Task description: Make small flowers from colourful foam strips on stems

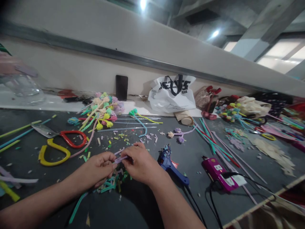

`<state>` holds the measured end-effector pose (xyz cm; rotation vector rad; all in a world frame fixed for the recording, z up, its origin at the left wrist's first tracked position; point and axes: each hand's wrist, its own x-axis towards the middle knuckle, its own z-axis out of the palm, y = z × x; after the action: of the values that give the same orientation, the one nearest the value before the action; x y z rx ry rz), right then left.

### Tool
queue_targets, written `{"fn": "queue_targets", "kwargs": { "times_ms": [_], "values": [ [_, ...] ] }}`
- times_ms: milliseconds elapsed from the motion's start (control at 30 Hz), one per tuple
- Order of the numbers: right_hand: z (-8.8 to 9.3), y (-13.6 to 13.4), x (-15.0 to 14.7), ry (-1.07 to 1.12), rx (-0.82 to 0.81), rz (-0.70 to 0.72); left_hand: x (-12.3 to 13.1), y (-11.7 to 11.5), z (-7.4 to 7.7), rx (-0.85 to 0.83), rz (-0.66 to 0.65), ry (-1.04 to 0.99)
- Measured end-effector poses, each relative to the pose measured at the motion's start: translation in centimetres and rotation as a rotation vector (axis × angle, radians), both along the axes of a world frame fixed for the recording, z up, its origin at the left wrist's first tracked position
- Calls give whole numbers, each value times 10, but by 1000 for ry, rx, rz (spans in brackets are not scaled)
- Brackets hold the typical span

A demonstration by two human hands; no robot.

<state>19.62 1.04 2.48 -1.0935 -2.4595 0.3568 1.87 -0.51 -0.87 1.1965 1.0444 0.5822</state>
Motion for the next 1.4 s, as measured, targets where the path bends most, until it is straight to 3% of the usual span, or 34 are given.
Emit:
{"fn": "queue_targets", "kwargs": {
  "times_ms": [200,367,500,700,833,967,1100,1167,1400],
  "values": [
    [-1,0,-3,40,18,3,-1,-3,3,125,45,118],
    [-1,-1,-4,93,27,1,-2,-5,11,372,29,289],
    [4,-2,-4,104,-9,-1,-4,-5,8,545,-8,357],
    [9,-5,-3,101,-86,-36,-8,-5,-4,696,-82,296],
    [8,-6,-3,136,-144,-56,-10,-5,-4,718,-141,290],
    [10,-6,-3,225,-326,-122,-6,-6,6,586,-80,278],
    [15,-5,1,362,-499,-85,-2,-7,13,144,-47,89],
    [15,-4,3,411,-546,-60,-2,-7,16,14,-35,-34],
    [5,-3,-2,546,-653,-81,-3,-3,15,-85,-34,-112]
  ]
}}
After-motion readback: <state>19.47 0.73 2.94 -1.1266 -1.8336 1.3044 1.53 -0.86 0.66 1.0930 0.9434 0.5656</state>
